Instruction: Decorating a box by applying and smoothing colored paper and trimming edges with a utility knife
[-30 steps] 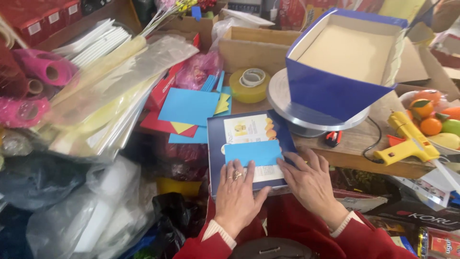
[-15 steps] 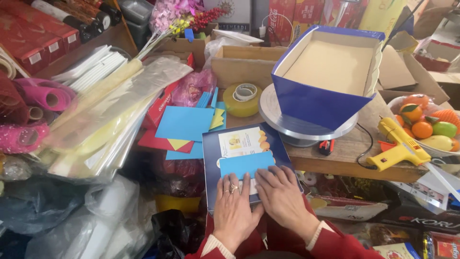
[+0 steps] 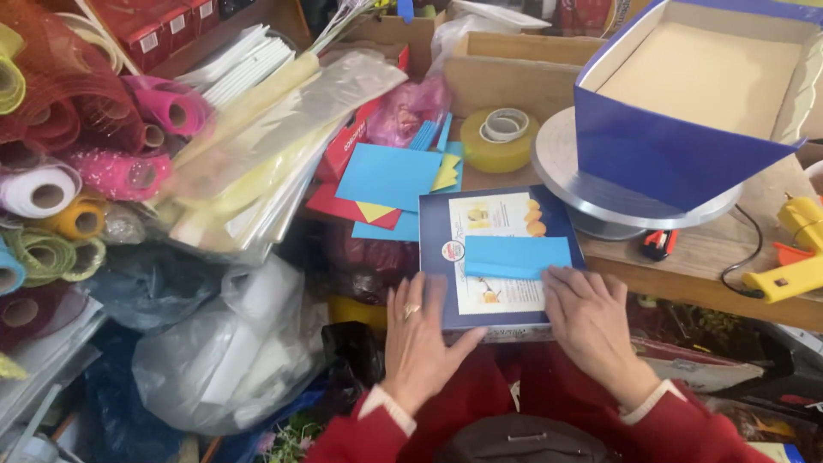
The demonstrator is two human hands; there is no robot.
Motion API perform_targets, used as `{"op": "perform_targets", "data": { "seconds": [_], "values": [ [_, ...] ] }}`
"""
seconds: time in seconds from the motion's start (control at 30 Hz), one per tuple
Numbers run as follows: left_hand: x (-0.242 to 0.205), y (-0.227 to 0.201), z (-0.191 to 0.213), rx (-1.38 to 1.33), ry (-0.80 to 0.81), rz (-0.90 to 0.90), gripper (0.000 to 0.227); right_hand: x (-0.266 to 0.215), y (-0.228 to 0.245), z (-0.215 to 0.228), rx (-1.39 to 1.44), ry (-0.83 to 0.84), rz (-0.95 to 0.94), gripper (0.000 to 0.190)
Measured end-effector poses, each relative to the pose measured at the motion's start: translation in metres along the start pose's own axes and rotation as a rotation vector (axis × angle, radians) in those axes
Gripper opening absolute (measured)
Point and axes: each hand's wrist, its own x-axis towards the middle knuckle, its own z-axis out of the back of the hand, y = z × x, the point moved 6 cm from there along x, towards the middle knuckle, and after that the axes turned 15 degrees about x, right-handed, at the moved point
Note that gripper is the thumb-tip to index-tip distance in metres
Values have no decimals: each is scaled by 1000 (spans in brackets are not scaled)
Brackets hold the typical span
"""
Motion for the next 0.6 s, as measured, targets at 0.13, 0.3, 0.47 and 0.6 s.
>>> {"op": "perform_targets", "data": {
  "seconds": [0.13, 0.3, 0.47, 0.6],
  "values": [
    [-25, 14, -17, -762, 426, 671, 126, -2, 23, -8, 197, 50, -92, 32],
    [-15, 10, -15, -1147, 213, 872, 67, 4, 80, -14, 427, 133, 5, 34],
    [1, 21, 23, -1037, -19, 819, 46, 10, 92, 7, 562, 37, 142, 36],
    [31, -28, 109, -275, -337, 47, 32, 24, 106, 47, 527, -125, 266, 54]
  ]
}}
